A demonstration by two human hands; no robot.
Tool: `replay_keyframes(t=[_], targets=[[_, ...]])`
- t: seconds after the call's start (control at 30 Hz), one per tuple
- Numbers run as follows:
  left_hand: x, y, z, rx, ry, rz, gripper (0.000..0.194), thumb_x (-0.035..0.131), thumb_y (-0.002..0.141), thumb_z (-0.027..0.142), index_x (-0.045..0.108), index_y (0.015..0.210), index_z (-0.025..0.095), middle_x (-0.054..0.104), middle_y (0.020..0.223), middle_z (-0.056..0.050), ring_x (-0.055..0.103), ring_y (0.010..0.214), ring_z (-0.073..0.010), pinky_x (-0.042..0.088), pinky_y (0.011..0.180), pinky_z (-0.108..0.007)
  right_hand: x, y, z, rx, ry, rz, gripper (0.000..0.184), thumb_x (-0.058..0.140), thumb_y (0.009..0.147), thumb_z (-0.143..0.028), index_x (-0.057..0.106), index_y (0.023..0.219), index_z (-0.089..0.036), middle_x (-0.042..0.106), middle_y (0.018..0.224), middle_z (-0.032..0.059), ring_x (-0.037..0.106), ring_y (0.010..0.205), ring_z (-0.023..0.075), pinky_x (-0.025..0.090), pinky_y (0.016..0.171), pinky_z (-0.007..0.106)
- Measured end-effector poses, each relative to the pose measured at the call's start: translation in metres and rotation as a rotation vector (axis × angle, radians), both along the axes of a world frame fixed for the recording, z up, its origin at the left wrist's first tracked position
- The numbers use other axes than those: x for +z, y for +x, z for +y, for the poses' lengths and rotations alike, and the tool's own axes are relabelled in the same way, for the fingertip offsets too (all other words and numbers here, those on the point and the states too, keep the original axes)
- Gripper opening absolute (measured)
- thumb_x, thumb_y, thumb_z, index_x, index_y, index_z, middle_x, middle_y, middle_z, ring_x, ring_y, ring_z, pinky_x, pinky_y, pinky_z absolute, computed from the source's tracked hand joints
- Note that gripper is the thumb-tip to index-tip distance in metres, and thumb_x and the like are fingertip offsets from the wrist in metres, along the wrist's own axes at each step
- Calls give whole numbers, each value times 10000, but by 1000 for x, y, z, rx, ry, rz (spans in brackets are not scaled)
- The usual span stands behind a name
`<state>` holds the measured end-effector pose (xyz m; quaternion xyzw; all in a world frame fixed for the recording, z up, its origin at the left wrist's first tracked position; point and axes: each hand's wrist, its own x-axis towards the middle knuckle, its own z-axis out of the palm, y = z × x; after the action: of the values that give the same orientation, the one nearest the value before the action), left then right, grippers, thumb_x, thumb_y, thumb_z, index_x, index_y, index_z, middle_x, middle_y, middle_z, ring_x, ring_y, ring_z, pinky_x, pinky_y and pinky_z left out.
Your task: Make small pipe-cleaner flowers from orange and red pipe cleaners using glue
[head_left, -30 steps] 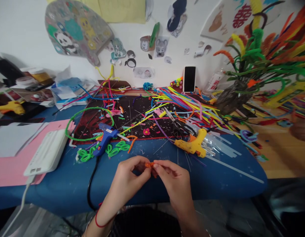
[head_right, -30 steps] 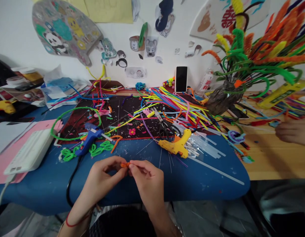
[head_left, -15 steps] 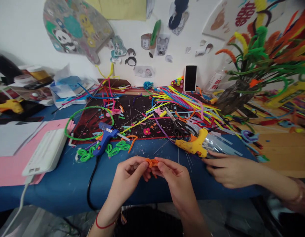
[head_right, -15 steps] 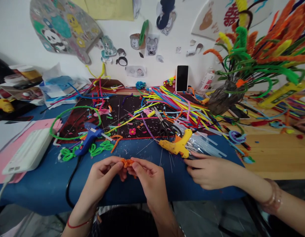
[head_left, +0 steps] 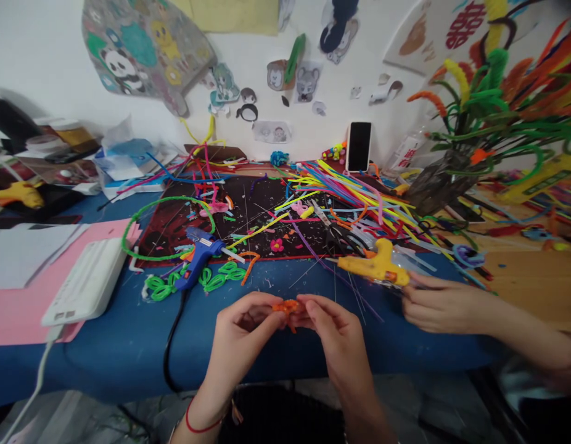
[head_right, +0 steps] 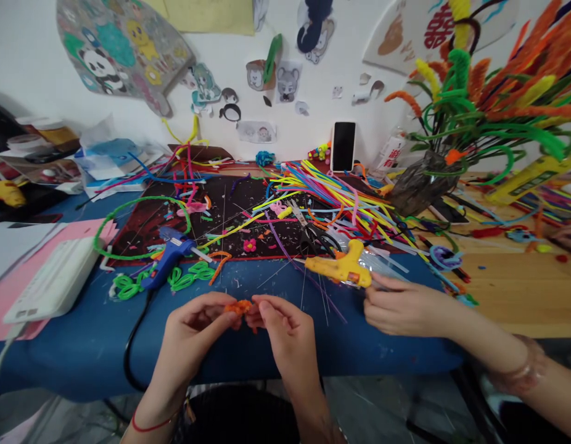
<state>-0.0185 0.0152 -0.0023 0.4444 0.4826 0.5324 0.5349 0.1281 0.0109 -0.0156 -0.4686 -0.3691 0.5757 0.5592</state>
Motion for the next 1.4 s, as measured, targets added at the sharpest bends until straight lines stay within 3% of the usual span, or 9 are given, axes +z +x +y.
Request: replay_keyframes(t=[0.3,0.63,0.73,0.87,1.03,1.17,1.3,1.4], targets=[[-7,8,-6,15,-43,-210,37,730,774,161,704,799,168,751,694,7,700,606,-102,570,622,-166,4,1,-4,25,171,-157,130,639,846,-212,758,861,-262,725,816,-13,696,738,111,566,666,157],[-13,12,-5,49,-2,-175,59,672,827,168,725,835,193,747,688,21,702,614,-97,565,631,-158,-2,-2,-5,0,298,-287,127,624,855,-154,703,824,-250,677,801,-31,650,738,92,538,675,155],[-14,12,-7,73,48,-70,75,658,833,160,719,818,201,739,708,28,693,634,-94,553,636,-152,-1,-2,-5,-2,304,-291,118,618,859,-155,693,834,-242,673,816,-23,650,753,104,539,682,176],[-11,5,-9,62,177,211,96,630,850,151,712,827,196,734,798,2,681,706,-114,541,669,-179,-1,0,-5,-2,316,-322,121,604,872,-161,684,824,-237,667,809,-19,645,753,110,532,690,192],[-1,-5,-5,-35,419,559,129,599,863,100,691,830,185,729,800,-11,675,769,-129,513,752,-204,0,1,-2,2,312,-360,111,603,867,-166,677,806,-220,662,789,-7,642,733,121,533,669,209],[6,-11,0,-110,565,710,152,562,880,67,660,892,183,723,821,-21,673,741,-120,511,715,-193,3,2,-1,5,317,-414,104,605,857,-168,676,790,-205,666,767,2,642,704,130,538,653,228],[9,-22,5,-258,743,929,170,518,902,68,637,976,163,724,905,-79,690,783,-162,530,710,-241,7,2,1,38,308,-484,108,601,847,-169,678,774,-187,673,747,14,646,680,139,542,640,240],[11,-27,9,-332,757,981,179,500,916,83,635,995,170,721,910,-80,692,792,-170,538,698,-255,9,1,4,50,287,-490,106,605,840,-173,677,763,-184,675,742,12,654,669,135,548,642,235]])
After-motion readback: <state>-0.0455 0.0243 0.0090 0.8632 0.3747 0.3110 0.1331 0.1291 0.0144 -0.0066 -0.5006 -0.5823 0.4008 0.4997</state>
